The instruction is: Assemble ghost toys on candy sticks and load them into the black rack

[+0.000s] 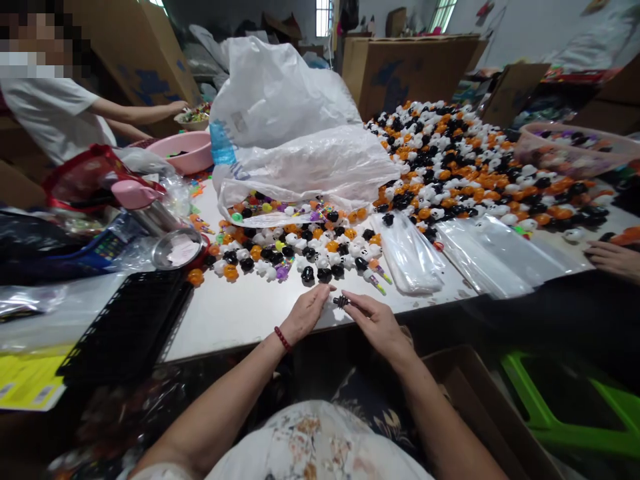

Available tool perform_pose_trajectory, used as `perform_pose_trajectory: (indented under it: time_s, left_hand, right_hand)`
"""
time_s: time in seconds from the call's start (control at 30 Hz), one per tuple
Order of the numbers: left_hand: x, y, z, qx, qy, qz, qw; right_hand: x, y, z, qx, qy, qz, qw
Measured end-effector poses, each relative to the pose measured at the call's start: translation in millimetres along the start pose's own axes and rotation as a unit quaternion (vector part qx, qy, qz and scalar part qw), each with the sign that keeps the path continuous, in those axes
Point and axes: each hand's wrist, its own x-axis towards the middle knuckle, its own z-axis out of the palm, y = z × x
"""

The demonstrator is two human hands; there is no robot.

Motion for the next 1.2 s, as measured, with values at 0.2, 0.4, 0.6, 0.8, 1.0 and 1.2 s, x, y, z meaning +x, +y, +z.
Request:
perform_pose_trajectory:
  time_s: [0.2,0.4,0.6,0.8,1.0,1.2]
  left_hand:
    - [-4,0,6.8,0.058,0.017,0.01,0.998]
    - [-5,-2,13.9,0.033,0.06,-0.046,0.997]
    - [-8,-1,17.9,0.014,0.07,-0.048,0.996]
    - [-11,-5,27.1,0.117,0.089,-0.045,0.988]
    - [-9,-2,26.0,0.131,0.112,-0.029,0.985]
    - [24,-10,2.6,0.223,0.248,0.027,0.942]
  right_hand:
    - [-2,-8,1,-0.008,-0.007,0.039,0.999]
    - [-4,-9,3,0.034,-0.014,0.078,0.996]
    - [-5,-1,3,0.045,-0.053,0.083,0.994]
    - [-9,-6,18,0.057,-0.079,0.092,0.991]
    - [-3,-5,19,0.054,-0.05,0.096,0.993]
    - [52,35,-49,-0.131,0.216,0.033,0.967]
